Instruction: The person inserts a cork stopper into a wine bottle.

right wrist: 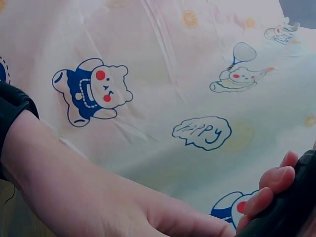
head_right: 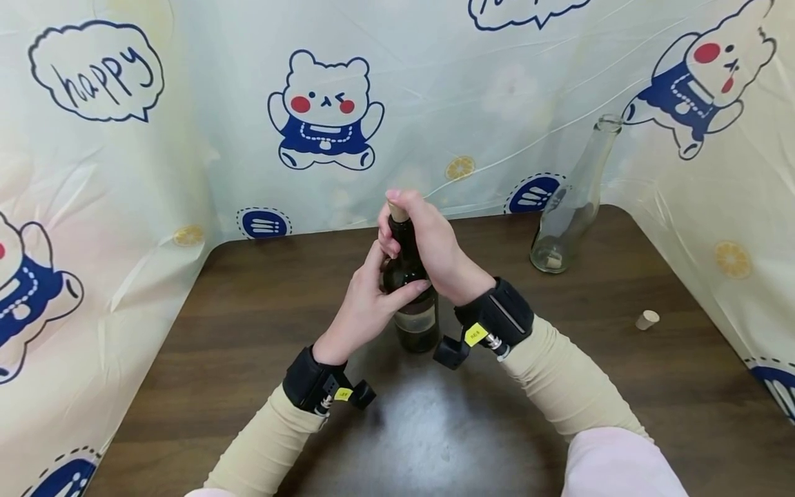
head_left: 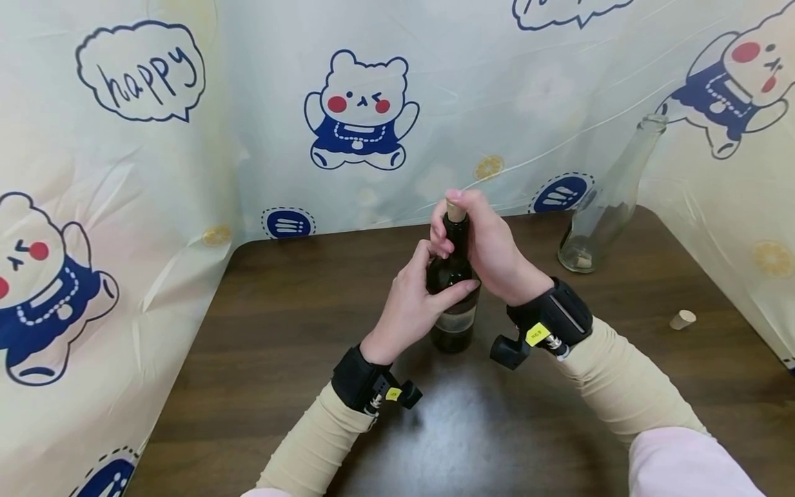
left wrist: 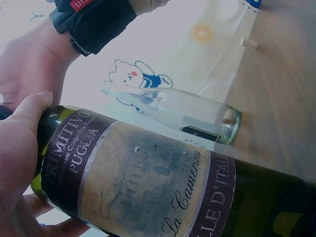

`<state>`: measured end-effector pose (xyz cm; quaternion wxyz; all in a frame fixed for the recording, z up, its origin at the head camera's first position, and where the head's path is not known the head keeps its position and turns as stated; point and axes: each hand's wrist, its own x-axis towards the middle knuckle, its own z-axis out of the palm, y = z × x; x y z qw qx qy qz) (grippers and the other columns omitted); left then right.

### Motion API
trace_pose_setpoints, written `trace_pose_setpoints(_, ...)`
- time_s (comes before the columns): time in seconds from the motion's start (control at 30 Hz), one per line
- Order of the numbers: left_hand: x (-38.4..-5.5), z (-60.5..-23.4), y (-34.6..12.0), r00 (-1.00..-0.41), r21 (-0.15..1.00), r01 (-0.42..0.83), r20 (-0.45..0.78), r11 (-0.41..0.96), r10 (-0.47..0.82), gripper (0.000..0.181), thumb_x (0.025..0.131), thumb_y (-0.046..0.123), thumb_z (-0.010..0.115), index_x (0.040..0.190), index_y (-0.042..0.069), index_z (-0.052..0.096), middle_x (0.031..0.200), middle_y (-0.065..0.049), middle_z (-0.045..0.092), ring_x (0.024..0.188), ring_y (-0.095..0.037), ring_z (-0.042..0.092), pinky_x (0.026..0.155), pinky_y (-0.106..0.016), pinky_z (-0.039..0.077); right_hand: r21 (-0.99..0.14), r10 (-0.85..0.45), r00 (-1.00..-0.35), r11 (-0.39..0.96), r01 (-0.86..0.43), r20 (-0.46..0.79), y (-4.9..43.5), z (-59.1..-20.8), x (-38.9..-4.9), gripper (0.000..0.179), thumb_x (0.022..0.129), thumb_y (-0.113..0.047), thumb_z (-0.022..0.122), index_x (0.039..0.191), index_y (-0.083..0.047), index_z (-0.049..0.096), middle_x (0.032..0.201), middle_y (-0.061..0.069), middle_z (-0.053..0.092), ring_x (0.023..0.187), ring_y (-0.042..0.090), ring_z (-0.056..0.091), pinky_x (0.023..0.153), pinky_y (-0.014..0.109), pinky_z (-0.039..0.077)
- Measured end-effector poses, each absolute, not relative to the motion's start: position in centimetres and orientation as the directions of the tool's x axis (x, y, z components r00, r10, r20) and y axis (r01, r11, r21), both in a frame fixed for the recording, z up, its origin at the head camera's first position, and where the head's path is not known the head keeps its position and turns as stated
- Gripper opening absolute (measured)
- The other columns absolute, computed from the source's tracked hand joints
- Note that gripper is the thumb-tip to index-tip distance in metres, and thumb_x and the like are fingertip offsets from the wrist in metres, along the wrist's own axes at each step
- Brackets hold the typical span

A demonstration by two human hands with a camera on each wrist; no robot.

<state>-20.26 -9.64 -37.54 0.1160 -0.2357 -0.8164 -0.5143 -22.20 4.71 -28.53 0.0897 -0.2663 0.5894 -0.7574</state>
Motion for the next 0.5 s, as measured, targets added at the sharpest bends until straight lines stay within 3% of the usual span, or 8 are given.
trace_pose_setpoints(0.5, -20.37, -37.49, -9.68, -0.863, 0.793, 0.501, 0.424, 0.347, 0.276, 0.052, 0.088, 0.044, 0.076, 0.123, 0.017, 0.049, 0.134, 0.001, 0.061, 0.121, -0.009, 0.057, 0.101, -0.038, 0.050, -0.931, -0.428, -0.842, -0.298, -0.212, 0.328, 4.64, -28.80, -22.36, 0.049, 0.107, -0.032, 0.030, 0.070, -0.005, 0.049, 0.062, 0.005, 0.041, 0.062, 0.024, 0.041, 0.065, 0.034, 0.039)
